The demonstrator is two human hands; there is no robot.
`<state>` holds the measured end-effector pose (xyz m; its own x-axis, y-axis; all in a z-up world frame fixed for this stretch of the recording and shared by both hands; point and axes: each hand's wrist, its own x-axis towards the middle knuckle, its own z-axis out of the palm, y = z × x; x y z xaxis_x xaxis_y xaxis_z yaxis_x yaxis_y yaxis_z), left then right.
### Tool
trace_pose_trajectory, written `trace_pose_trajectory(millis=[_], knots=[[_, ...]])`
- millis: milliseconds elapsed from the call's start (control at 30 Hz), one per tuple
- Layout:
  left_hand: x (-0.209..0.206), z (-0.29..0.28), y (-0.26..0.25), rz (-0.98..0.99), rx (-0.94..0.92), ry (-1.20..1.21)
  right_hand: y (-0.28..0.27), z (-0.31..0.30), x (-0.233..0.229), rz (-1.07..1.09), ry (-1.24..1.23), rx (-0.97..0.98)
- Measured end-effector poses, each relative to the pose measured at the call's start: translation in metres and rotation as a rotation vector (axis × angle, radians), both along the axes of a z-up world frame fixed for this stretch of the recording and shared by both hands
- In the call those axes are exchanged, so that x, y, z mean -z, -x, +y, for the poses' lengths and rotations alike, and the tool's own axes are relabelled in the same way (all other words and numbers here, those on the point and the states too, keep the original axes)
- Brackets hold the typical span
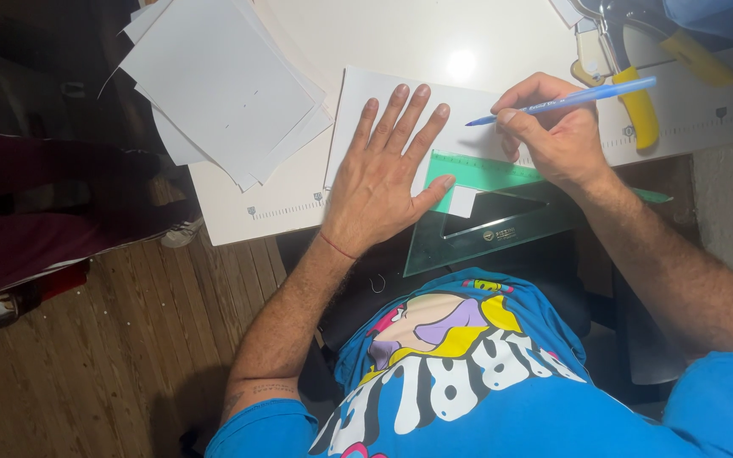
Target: Marking lines on small sheets of paper using a triangle ruler and a pen
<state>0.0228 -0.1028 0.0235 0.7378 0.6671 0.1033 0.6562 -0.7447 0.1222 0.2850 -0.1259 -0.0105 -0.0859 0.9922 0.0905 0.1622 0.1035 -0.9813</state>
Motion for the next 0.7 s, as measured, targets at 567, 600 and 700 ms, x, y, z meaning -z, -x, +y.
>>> trace_pose_trajectory(millis=[567,600,700], knots=[[0.004,-0.001,-0.003,0.025,-0.038,0.022,-0.01,-0.012,0.006,-0.122,-0.048,0.004],[0.005,-0.001,-0.003,0.026,-0.036,0.023,-0.01,-0.011,0.005,-0.122,-0.046,0.006],[0.008,-0.001,-0.003,0.025,-0.034,0.03,-0.01,-0.009,0.005,-0.084,-0.054,-0.018]])
